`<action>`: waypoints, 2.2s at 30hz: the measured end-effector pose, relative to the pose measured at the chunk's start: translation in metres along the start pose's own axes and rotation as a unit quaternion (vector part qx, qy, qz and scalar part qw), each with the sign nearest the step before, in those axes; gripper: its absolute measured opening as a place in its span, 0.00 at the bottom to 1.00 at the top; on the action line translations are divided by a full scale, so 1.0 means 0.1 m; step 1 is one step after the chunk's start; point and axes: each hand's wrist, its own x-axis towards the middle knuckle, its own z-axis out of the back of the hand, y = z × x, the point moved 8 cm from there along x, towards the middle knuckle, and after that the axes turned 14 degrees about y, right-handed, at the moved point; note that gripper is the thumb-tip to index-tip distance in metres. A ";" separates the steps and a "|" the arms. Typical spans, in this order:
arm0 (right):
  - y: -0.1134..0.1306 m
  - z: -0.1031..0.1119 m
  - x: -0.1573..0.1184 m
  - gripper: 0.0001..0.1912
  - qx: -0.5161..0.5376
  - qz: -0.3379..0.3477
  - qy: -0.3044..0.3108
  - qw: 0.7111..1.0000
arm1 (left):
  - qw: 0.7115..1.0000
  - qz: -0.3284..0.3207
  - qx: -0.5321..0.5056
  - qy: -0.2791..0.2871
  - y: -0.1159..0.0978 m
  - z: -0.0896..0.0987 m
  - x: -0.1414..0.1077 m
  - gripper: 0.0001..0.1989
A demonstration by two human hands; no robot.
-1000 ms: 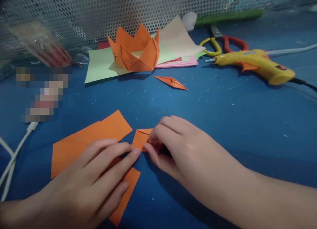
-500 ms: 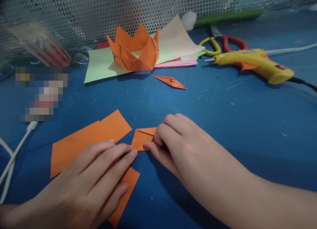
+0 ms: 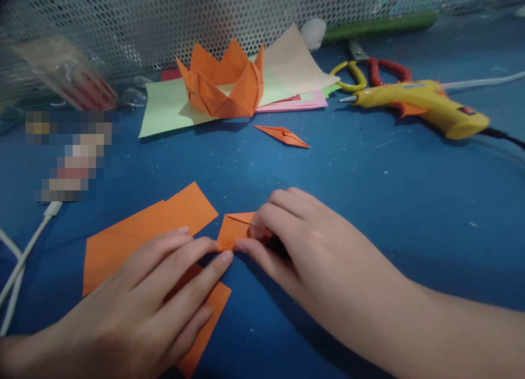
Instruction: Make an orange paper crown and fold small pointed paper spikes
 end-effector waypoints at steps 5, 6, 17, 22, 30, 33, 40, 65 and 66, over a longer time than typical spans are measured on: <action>-0.05 -0.01 0.04 0.18 0.037 -0.008 0.009 0.999 | 0.999 0.014 0.016 -0.029 0.01 -0.01 0.02 0.17; -0.05 -0.01 0.04 0.18 0.041 -0.010 0.010 0.999 | 0.999 0.007 0.025 -0.027 0.01 0.00 0.02 0.17; -0.01 0.03 0.03 0.18 -0.002 -0.003 -0.022 1.000 | 0.999 -0.024 0.004 -0.034 0.07 0.10 0.00 0.21; -0.03 0.02 -0.01 0.15 0.010 -0.012 -0.010 1.000 | 0.999 -0.036 0.011 0.006 0.08 0.16 0.04 0.18; -0.07 0.02 0.02 0.15 0.030 -0.033 -0.003 0.999 | 0.998 -0.056 -0.010 0.018 0.12 0.21 0.05 0.21; -0.07 0.02 0.05 0.16 0.035 -0.044 -0.002 0.998 | 0.997 -0.056 -0.022 0.058 0.12 0.14 0.09 0.20; -0.15 -0.01 -0.05 0.07 0.075 -0.067 -0.009 0.995 | 0.998 -0.017 -0.063 0.016 0.15 0.20 0.14 0.27; -0.16 -0.07 -0.12 0.19 0.100 -0.046 0.003 0.994 | 0.996 0.003 -0.061 0.067 0.20 0.06 0.20 0.25; -0.17 -0.06 -0.10 0.19 0.108 -0.047 0.005 0.993 | 0.996 -0.003 -0.064 0.054 0.19 0.05 0.15 0.23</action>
